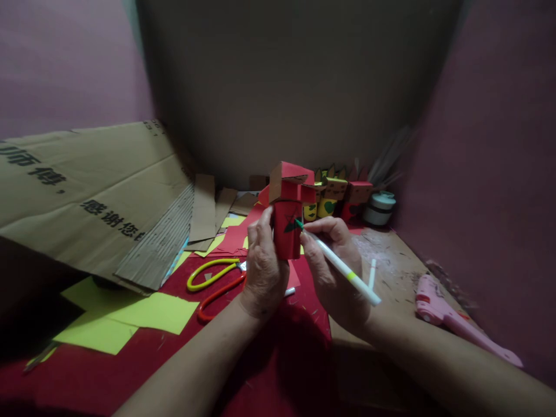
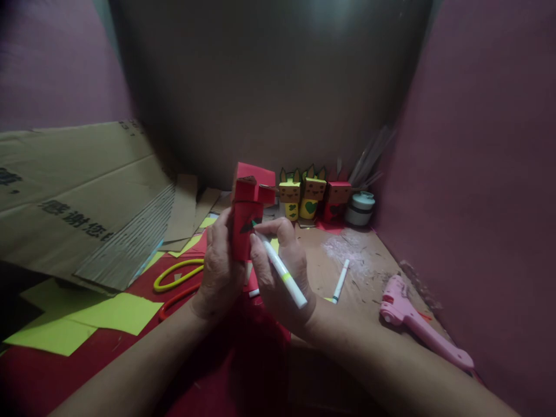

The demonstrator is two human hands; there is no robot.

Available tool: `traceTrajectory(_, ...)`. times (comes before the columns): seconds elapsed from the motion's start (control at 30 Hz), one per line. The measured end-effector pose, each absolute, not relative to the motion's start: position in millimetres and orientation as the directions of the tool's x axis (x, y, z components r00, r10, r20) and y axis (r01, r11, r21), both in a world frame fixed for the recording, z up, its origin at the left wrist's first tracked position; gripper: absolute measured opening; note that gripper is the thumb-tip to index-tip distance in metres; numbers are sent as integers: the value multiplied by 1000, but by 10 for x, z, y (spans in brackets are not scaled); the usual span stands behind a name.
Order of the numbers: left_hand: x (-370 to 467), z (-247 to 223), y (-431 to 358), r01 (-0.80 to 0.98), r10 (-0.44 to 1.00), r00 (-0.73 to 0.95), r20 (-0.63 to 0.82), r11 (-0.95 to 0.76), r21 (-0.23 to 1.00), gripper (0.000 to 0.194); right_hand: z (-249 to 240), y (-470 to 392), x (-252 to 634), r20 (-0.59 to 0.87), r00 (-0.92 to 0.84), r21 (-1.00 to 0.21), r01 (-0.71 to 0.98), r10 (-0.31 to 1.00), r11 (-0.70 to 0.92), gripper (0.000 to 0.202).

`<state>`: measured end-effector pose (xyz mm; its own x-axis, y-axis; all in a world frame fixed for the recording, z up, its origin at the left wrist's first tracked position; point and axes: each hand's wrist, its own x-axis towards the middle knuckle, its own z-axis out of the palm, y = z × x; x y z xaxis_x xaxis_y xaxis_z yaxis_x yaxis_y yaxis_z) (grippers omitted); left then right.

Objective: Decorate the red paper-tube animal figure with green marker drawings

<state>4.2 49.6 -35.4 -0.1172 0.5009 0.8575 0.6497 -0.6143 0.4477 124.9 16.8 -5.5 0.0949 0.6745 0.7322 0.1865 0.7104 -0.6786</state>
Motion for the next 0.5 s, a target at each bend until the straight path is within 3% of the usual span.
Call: traceTrajectory(0.5, 46, -360, 504, 659, 489, -128, 863, -608, 443, 50, -20, 179, 1259, 721, 111, -692, 176, 684, 700, 5)
